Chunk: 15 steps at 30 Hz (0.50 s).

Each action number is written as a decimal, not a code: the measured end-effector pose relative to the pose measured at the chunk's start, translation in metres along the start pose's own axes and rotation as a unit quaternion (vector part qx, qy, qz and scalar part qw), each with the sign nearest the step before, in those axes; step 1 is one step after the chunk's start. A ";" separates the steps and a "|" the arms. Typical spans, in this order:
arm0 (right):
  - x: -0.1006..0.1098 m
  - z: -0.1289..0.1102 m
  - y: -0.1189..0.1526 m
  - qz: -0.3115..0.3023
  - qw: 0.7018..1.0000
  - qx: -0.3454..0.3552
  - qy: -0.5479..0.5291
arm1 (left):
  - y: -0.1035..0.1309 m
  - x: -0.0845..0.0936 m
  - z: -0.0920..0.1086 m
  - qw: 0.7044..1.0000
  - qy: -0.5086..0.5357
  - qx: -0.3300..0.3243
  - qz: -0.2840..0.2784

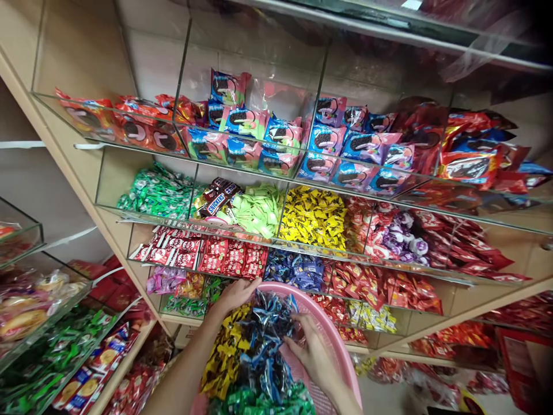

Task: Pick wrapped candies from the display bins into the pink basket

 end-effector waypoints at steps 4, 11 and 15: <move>-0.007 0.004 0.001 -0.016 1.000 0.004 0.004 | 0.000 0.001 0.000 1.000 -0.002 0.001 -0.006; -0.016 0.013 -0.001 0.010 0.998 0.022 0.055 | 0.002 0.003 0.003 1.000 -0.002 0.005 -0.003; -0.020 0.014 -0.003 0.053 0.997 0.040 0.036 | 0.003 0.004 0.005 1.000 0.001 0.006 -0.008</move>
Point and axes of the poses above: each hand's wrist, its own y-axis away from the middle knuckle, its own x-axis out of the back of the hand, z = x × y, the point moved 1 cm from there along -y, towards the middle knuckle, and after that the axes turned 3 degrees about -z, right-handed, at the moved point
